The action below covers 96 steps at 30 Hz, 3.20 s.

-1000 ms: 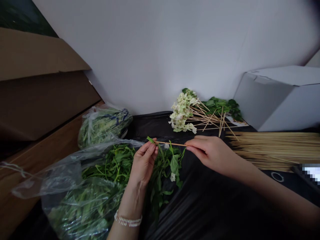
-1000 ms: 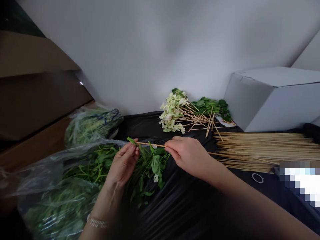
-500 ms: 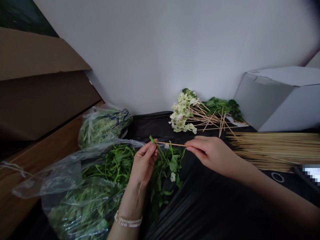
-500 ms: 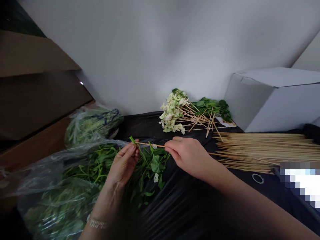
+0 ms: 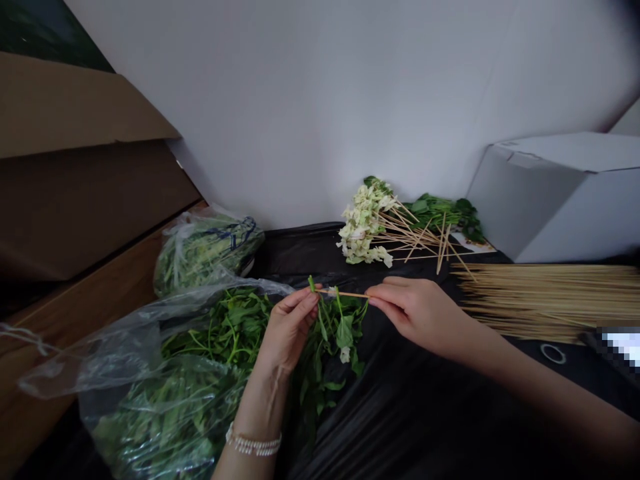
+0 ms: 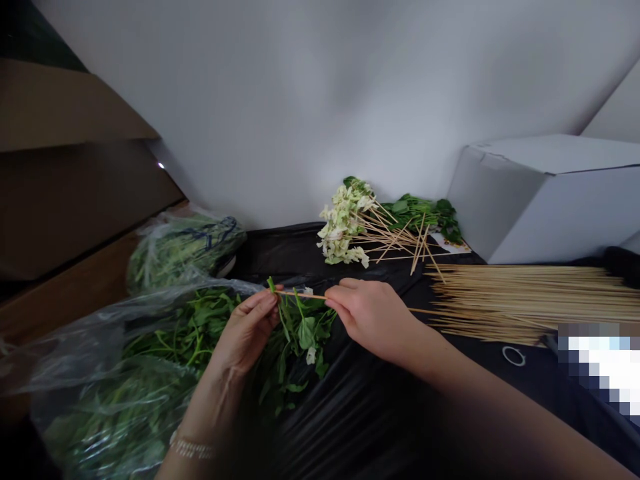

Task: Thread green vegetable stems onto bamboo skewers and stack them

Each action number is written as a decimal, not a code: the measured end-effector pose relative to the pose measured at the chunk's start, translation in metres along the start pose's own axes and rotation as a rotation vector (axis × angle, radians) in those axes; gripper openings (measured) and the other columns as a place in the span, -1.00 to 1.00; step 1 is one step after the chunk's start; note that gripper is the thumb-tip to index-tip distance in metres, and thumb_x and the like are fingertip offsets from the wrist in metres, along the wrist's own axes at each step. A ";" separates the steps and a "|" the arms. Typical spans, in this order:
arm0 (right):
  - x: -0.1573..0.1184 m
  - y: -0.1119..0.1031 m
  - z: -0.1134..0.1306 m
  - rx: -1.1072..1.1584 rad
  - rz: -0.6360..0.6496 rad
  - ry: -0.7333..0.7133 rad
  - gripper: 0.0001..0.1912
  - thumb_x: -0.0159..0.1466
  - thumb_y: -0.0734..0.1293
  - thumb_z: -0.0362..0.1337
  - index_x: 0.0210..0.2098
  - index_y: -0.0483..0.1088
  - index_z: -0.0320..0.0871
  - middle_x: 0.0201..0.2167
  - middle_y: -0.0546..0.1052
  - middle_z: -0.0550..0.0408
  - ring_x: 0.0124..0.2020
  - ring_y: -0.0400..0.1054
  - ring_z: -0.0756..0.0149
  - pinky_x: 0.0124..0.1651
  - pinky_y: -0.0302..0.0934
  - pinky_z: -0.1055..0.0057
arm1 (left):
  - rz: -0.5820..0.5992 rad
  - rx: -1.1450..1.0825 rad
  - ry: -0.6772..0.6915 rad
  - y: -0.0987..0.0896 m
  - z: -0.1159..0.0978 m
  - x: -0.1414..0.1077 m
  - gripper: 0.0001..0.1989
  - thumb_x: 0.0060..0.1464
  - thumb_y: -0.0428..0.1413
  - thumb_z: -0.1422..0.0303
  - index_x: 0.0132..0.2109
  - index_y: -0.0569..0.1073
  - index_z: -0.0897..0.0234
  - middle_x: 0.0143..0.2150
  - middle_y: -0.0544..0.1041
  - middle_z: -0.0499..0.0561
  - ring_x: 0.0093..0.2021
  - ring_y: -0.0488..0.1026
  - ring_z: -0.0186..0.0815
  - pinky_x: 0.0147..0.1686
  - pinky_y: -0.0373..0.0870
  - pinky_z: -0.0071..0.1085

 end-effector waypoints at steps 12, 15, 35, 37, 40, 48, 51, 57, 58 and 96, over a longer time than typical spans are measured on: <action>-0.001 0.013 0.002 0.095 0.060 0.007 -0.76 0.38 0.20 -0.33 -0.16 0.52 -0.15 -0.34 0.55 0.06 -0.31 0.43 0.32 -0.22 0.24 0.39 | 0.121 0.129 -0.028 0.018 0.014 -0.011 -0.79 -0.31 0.44 0.36 -0.42 0.65 0.29 -0.30 0.63 0.01 -0.42 0.41 -0.47 -0.39 0.33 -0.56; 0.000 0.004 -0.004 0.072 0.003 0.023 -0.76 0.38 0.20 -0.32 -0.16 0.51 -0.15 -0.29 0.57 0.05 -0.28 0.45 0.30 -0.18 0.27 0.36 | 0.103 0.212 0.027 0.012 0.008 -0.007 -0.74 -0.19 0.38 0.29 -0.27 0.66 0.23 -0.27 0.62 0.00 -0.41 0.41 -0.45 -0.36 0.33 -0.52; 0.002 -0.028 -0.016 -0.032 -0.215 0.050 -0.79 0.36 0.23 -0.32 -0.19 0.51 -0.19 -0.25 0.61 0.02 -0.26 0.49 0.24 -0.15 0.33 0.30 | -0.007 1.930 0.357 0.004 0.014 -0.007 -0.85 0.08 0.15 0.40 -0.19 0.57 0.24 -0.15 0.54 0.16 -0.05 0.43 -0.04 -0.17 0.36 -0.26; 0.002 -0.027 -0.016 -0.033 -0.204 0.056 -0.79 0.35 0.24 -0.32 -0.19 0.52 -0.19 -0.25 0.61 0.02 -0.25 0.49 0.24 -0.13 0.33 0.29 | 0.048 1.895 0.331 0.004 0.016 -0.007 -0.86 0.06 0.14 0.44 -0.23 0.59 0.22 -0.17 0.53 0.14 -0.06 0.43 -0.04 -0.17 0.36 -0.26; 0.002 -0.025 -0.015 -0.028 -0.192 0.060 -0.78 0.36 0.23 -0.31 -0.17 0.52 -0.17 -0.23 0.61 0.02 -0.23 0.49 0.24 -0.10 0.33 0.29 | 0.130 1.730 0.352 0.008 0.017 -0.006 -0.85 0.03 0.13 0.50 -0.31 0.58 0.19 -0.24 0.52 0.08 -0.13 0.45 -0.11 -0.14 0.36 -0.26; 0.002 -0.027 -0.016 -0.032 -0.200 0.060 -0.78 0.36 0.22 -0.30 -0.17 0.52 -0.16 -0.22 0.61 0.03 -0.23 0.50 0.24 -0.10 0.33 0.30 | 0.071 0.982 0.834 0.028 -0.032 -0.030 -0.96 0.08 0.18 0.41 -0.29 0.54 0.19 -0.13 0.57 0.04 -0.06 0.46 -0.20 0.06 0.29 -0.19; 0.002 -0.025 -0.016 -0.028 -0.192 0.061 -0.78 0.36 0.23 -0.31 -0.17 0.52 -0.17 -0.22 0.61 0.03 -0.23 0.49 0.24 -0.10 0.33 0.30 | 0.093 0.763 0.739 0.026 -0.034 -0.032 -0.95 0.09 0.20 0.39 -0.25 0.54 0.21 -0.25 0.60 0.01 -0.18 0.50 -0.26 -0.06 0.38 -0.29; 0.002 -0.023 -0.013 -0.012 -0.168 0.062 -0.78 0.36 0.22 -0.30 -0.18 0.51 -0.14 -0.24 0.61 0.04 -0.25 0.49 0.26 -0.13 0.32 0.32 | 0.061 0.138 0.207 0.005 -0.009 -0.008 -0.72 -0.09 0.34 0.35 -0.17 0.57 0.25 -0.33 0.63 0.00 -0.46 0.47 -0.47 -0.51 0.35 -0.61; 0.002 -0.023 -0.013 -0.011 -0.163 0.059 -0.78 0.36 0.21 -0.31 -0.19 0.51 -0.14 -0.25 0.61 0.04 -0.25 0.49 0.26 -0.14 0.32 0.32 | 0.045 0.056 0.134 0.002 -0.005 -0.004 -0.69 -0.14 0.37 0.39 -0.16 0.58 0.27 -0.29 0.64 0.02 -0.43 0.49 -0.47 -0.49 0.37 -0.62; 0.000 -0.006 0.001 -0.033 -0.014 -0.021 -0.75 0.36 0.20 -0.33 -0.17 0.54 -0.09 -0.36 0.56 0.06 -0.34 0.44 0.32 -0.28 0.25 0.40 | -0.114 -0.006 0.149 -0.010 -0.006 -0.002 -0.71 -0.32 0.42 0.37 -0.33 0.62 0.26 -0.44 0.59 -0.11 -0.41 0.45 -0.48 -0.28 0.36 -0.54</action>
Point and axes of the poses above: each hand's wrist, its own x-axis towards the middle knuckle, its own y-axis out of the palm, z = x × y, the point moved 7 cm from there along x, towards the middle knuckle
